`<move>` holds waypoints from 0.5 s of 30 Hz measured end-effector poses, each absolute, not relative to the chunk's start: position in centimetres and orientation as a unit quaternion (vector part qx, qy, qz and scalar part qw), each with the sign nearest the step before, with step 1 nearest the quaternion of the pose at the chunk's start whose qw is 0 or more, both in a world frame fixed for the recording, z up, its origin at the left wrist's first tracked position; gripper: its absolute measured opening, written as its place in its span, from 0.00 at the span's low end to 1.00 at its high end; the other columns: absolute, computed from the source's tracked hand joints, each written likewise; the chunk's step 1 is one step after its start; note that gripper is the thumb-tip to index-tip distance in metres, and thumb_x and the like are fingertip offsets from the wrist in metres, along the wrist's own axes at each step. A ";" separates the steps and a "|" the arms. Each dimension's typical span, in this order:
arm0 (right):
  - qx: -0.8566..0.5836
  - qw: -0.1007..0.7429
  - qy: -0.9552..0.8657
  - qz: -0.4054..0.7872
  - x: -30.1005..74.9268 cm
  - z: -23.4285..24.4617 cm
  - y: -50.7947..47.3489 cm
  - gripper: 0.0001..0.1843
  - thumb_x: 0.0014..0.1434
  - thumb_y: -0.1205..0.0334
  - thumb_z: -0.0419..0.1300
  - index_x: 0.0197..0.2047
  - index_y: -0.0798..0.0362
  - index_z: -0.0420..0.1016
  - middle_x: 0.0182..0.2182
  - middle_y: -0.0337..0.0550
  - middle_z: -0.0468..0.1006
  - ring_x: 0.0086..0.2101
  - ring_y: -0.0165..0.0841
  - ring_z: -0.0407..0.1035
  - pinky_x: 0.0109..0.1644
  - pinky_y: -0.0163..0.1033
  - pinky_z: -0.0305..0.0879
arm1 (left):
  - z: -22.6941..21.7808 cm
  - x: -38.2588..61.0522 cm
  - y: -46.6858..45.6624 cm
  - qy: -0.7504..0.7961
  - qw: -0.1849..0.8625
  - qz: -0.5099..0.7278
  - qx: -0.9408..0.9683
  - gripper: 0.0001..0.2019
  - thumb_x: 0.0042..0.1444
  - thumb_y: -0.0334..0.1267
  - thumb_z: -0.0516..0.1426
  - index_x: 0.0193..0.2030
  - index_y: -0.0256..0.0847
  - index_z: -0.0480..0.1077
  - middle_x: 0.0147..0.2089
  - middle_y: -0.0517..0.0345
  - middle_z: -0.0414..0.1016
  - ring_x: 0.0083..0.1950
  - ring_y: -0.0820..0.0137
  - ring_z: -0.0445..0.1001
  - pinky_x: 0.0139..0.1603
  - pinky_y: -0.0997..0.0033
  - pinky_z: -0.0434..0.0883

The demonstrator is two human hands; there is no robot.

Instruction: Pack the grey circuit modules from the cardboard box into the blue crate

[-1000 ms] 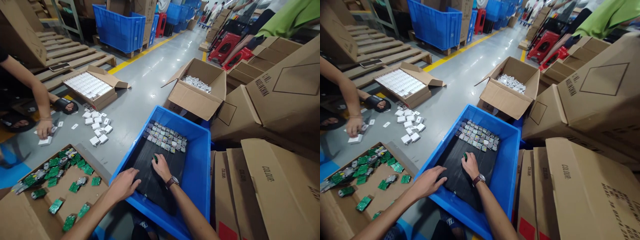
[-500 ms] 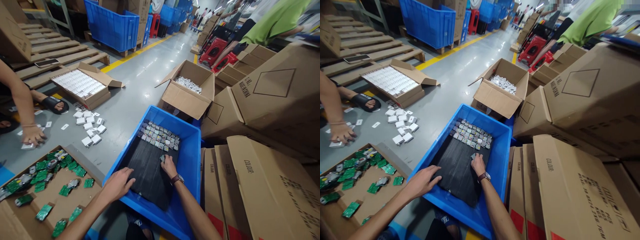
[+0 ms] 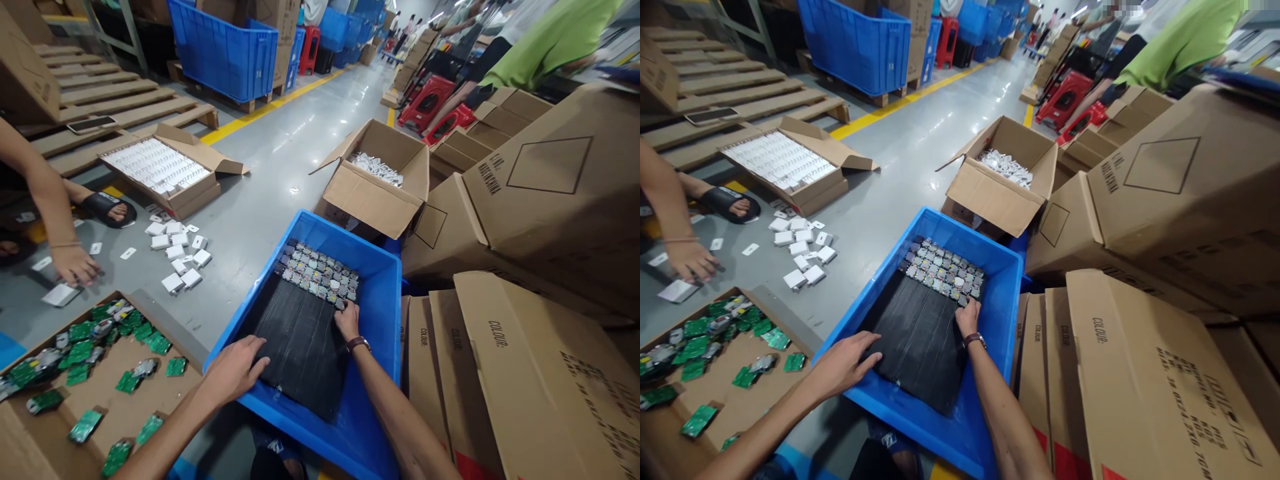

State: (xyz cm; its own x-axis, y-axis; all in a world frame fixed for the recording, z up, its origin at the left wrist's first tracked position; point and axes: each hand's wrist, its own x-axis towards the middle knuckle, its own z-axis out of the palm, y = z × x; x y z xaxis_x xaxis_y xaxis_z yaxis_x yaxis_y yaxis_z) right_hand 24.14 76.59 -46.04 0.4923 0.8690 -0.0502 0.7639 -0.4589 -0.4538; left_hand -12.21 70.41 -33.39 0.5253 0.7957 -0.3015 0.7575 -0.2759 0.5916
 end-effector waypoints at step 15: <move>-0.665 0.342 -0.525 0.406 11.5 -39.3 71.3 0.28 0.57 0.41 0.59 0.51 0.53 0.78 0.48 0.52 0.81 0.48 0.41 0.76 0.57 0.47 0.71 | -32.2 -11.8 71.1 0.472 0.328 0.043 0.817 0.15 0.68 0.42 0.53 0.53 0.37 0.74 0.50 0.45 0.79 0.50 0.57 0.80 0.49 0.62 0.77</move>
State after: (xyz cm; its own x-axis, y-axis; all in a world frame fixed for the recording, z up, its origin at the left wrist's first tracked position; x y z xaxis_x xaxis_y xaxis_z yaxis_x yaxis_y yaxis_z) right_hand 11.45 71.28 -39.35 0.1174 0.9764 -0.1816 0.4211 -0.2145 -0.8813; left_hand -11.76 71.09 -32.20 0.5500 0.7999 -0.2401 0.7436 -0.3381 0.5768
